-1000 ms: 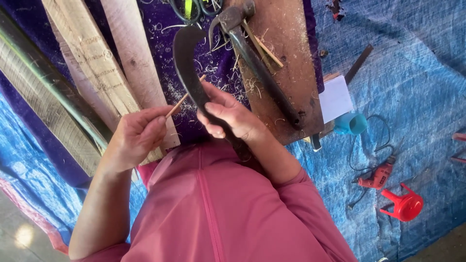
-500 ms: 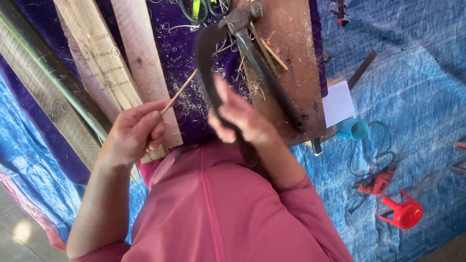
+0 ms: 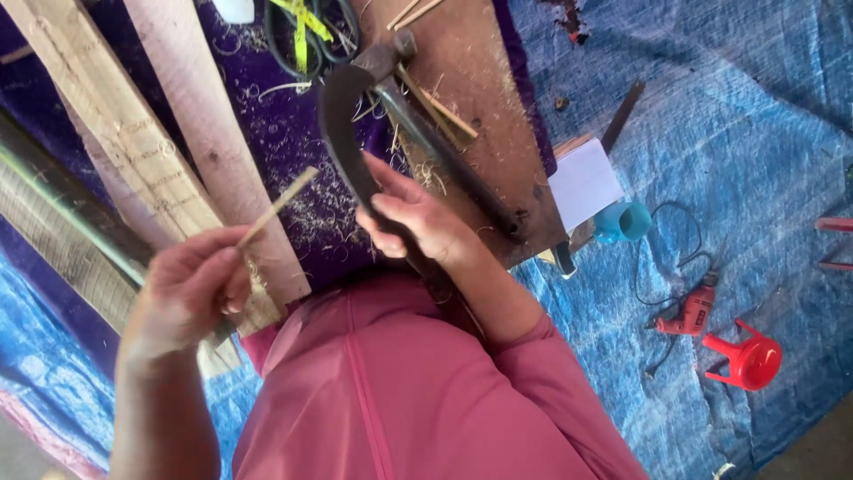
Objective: Shaving a thin wooden stick using a curved hand blade to smooth or sharpen it.
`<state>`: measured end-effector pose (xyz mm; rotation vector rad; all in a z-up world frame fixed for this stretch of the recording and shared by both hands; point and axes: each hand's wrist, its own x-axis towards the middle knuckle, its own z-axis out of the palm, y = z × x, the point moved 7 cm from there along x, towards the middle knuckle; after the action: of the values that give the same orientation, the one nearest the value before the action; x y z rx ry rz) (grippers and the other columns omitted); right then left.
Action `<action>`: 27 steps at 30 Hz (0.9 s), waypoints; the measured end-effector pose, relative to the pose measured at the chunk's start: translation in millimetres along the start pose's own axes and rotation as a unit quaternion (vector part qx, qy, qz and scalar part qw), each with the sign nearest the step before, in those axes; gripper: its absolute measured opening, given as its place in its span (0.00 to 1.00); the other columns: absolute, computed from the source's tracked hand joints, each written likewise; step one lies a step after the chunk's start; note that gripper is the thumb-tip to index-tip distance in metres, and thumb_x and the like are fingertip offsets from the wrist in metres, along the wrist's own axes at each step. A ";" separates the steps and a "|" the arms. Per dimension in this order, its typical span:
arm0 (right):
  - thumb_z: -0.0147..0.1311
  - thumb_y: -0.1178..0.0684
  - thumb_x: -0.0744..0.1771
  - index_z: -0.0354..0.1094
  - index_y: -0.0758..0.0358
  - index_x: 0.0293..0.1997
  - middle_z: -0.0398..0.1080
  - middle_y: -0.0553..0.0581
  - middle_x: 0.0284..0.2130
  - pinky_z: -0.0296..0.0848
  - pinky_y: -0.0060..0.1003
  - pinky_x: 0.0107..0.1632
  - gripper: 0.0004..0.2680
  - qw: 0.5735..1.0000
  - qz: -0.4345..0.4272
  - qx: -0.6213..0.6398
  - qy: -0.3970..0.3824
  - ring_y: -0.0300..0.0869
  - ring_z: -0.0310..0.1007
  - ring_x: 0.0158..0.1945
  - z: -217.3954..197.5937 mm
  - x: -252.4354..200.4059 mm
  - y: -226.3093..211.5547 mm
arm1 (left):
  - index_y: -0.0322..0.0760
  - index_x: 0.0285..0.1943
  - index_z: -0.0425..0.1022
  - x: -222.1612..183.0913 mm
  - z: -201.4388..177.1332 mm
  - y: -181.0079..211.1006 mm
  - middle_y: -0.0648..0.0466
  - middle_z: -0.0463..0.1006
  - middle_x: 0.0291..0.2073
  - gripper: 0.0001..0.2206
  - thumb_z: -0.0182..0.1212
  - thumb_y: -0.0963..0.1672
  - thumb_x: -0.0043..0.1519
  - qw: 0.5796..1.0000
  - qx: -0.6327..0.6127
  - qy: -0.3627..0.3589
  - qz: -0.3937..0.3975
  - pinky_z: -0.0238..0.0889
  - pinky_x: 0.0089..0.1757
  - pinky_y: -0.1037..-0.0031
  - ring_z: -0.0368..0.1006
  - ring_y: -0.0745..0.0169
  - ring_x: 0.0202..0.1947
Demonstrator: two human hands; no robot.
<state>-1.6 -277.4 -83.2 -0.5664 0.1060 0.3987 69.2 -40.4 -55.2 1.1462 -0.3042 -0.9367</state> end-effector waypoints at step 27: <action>0.40 0.56 0.75 0.41 0.50 0.79 0.61 0.63 0.33 0.62 0.32 0.21 0.20 0.972 -0.232 -0.024 -0.006 0.41 0.57 0.18 -55.7 -155.4 -81.1 | 0.43 0.47 0.84 384.6 68.6 -12.4 0.49 0.83 0.36 0.10 0.73 0.47 0.61 0.685 0.717 0.131 -0.004 0.75 0.34 0.69 0.76 0.60 0.32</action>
<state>-111.6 -422.5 -57.4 -0.6154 -0.0490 -0.0516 250.2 -378.7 -130.0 2.6965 -0.8716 -0.3661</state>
